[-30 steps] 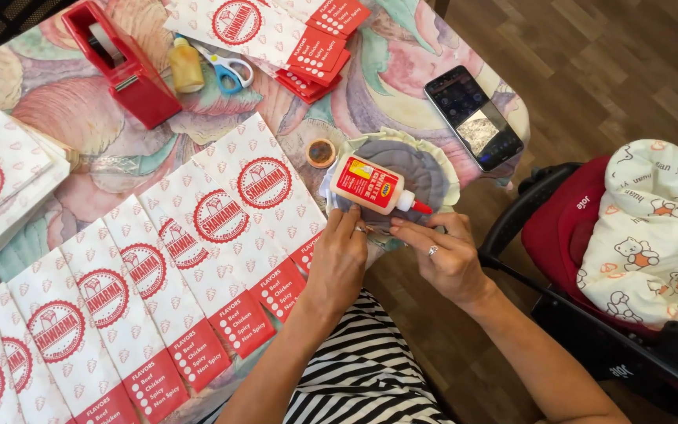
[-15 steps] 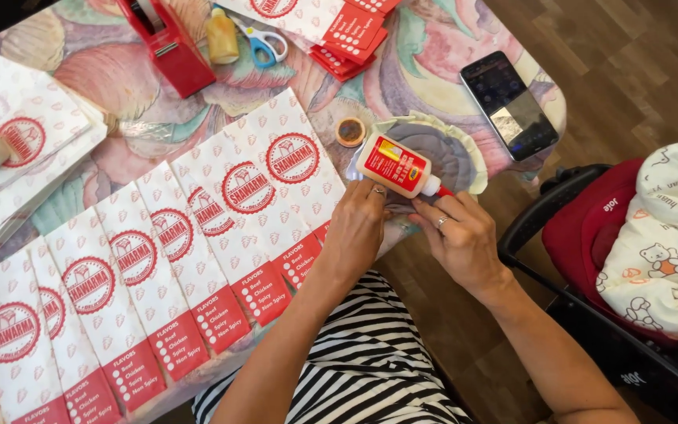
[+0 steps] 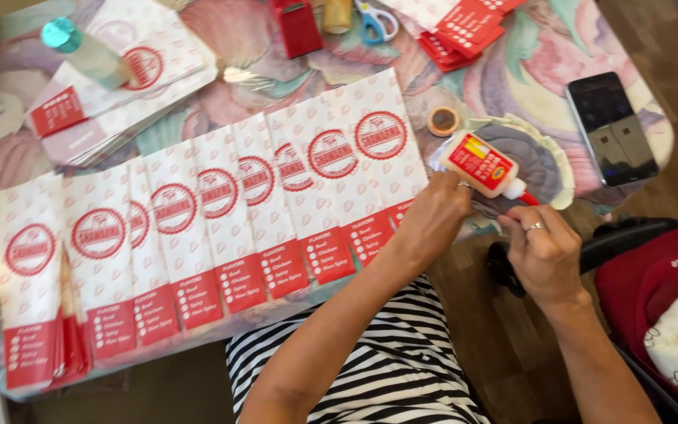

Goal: Applying glue to the edges of printed paper bags and pressing them together to assemble a stack.

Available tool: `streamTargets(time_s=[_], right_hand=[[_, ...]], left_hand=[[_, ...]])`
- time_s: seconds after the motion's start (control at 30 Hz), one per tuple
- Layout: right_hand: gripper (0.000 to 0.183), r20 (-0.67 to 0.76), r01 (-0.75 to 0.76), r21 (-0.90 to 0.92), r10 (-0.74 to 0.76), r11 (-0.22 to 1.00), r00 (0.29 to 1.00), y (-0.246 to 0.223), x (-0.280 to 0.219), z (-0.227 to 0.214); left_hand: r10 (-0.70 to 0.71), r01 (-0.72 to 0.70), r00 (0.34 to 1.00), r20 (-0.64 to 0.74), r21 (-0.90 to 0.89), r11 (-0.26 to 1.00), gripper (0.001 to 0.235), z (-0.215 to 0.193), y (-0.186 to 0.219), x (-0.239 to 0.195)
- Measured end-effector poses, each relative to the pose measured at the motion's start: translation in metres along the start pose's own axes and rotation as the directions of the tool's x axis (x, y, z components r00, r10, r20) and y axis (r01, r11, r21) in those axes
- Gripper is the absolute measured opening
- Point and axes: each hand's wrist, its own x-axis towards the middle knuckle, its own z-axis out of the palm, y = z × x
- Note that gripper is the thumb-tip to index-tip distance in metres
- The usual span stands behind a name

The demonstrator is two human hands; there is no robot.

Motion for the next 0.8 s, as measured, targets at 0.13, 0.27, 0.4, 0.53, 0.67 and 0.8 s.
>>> streamTargets(time_s=[0.13,0.27,0.4,0.53,0.67,0.8], right_hand=[[0.011,0.014,0.025,-0.035,-0.024,0.999,1.0,0.008,-0.01,0.005],[0.015,-0.131,0.138,0.003,-0.136,0.99,0.982,-0.016,0.004,0.003],[0.028,-0.09,0.116,0.043,-0.112,0.992,0.99,-0.03,-0.013,0.013],[0.021,-0.138,0.068,-0.061,-0.076,0.996,0.988,-0.007,-0.035,0.019],[0.023,-0.18,0.154,-0.009,-0.153,0.988,0.972,-0.005,-0.022,0.012],[0.013,-0.16,0.158,0.089,-0.143,0.983,0.977,-0.006,-0.014,0.003]], left_hand=[[0.064,-0.058,0.997,-0.052,0.125,0.991,0.017,-0.013,0.011,-0.005],[0.179,-0.143,0.979,-0.093,0.308,0.941,0.015,-0.035,0.023,-0.008],[0.053,-0.029,0.974,-0.222,0.111,0.993,0.016,-0.015,0.024,-0.013],[0.003,0.014,0.961,-0.275,0.06,0.998,0.014,0.003,0.021,-0.006],[0.001,0.015,0.991,-0.134,0.12,0.993,0.014,0.006,0.012,-0.001],[0.026,-0.001,0.989,-0.145,0.171,0.985,0.02,0.002,0.009,-0.003]])
